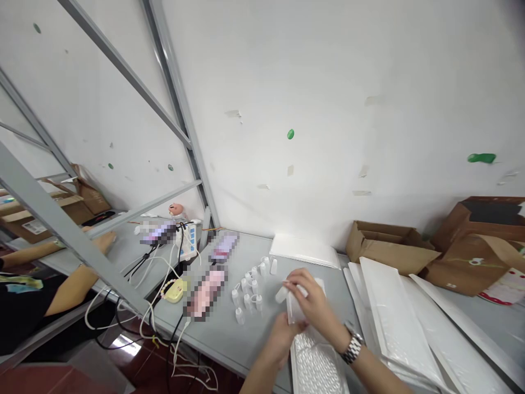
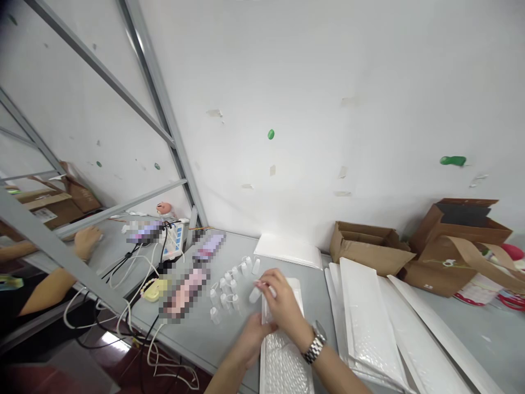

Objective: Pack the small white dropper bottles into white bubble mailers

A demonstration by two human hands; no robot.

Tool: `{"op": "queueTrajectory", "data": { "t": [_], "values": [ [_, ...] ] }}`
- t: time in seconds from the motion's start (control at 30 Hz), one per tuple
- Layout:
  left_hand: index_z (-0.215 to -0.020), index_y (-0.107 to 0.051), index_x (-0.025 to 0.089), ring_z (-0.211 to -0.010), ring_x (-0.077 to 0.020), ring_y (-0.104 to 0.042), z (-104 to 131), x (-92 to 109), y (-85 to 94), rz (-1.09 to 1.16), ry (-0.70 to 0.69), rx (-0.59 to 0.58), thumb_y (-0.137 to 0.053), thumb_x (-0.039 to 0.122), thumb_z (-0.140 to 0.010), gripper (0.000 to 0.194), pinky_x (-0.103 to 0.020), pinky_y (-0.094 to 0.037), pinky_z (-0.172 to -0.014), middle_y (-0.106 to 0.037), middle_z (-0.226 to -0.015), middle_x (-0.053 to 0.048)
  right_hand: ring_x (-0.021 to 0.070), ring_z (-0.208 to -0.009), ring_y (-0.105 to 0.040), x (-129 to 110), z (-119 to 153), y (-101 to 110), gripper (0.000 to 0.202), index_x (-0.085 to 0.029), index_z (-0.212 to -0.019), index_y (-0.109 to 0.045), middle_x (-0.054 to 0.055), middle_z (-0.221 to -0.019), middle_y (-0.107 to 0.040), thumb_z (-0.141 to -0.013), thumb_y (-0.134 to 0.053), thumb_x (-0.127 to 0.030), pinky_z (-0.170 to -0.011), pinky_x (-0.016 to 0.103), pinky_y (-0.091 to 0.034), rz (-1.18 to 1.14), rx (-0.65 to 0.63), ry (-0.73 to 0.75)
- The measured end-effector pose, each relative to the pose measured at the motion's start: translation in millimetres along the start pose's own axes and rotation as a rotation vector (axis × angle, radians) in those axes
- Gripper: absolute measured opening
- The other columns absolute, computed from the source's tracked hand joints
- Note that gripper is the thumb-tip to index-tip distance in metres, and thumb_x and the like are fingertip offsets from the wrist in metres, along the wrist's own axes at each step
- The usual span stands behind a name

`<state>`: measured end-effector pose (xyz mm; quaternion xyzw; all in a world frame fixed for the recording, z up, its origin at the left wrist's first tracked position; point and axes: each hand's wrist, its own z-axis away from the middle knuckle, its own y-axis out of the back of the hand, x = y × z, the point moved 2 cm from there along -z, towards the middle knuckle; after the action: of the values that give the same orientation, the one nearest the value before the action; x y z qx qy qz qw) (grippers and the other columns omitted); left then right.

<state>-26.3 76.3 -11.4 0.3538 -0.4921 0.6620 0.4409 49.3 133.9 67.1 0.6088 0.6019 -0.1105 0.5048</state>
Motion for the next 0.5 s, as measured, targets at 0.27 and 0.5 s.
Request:
{"op": "queueTrajectory", "data": {
  "t": [0.27,0.5],
  "values": [
    [-0.078,-0.068,0.008,-0.074,-0.0238,-0.062,2.5,10.1,-8.1,-0.026,0.030,0.014,-0.079,0.030,-0.049,0.038,-0.031,-0.043,-0.070,-0.070,-0.076,-0.010,0.0215,-0.080,-0.057,39.1,14.8,69.6,0.024,-0.021,-0.081,-0.063,0.005,-0.080,-0.065,-0.086,-0.047,-0.038,-0.076,0.036,-0.043,0.147,0.207,0.002],
    [-0.072,-0.067,0.011,-0.066,-0.0198,-0.060,3.4,9.8,-10.1,-0.079,0.049,-0.012,-0.078,0.028,-0.049,0.031,-0.029,-0.042,-0.065,-0.069,-0.071,-0.006,0.0207,-0.081,-0.060,41.4,23.0,94.4,0.027,-0.022,-0.075,-0.064,0.004,-0.080,-0.067,-0.081,-0.050,-0.044,-0.076,0.033,-0.045,0.067,0.167,-0.197]
  ]
}}
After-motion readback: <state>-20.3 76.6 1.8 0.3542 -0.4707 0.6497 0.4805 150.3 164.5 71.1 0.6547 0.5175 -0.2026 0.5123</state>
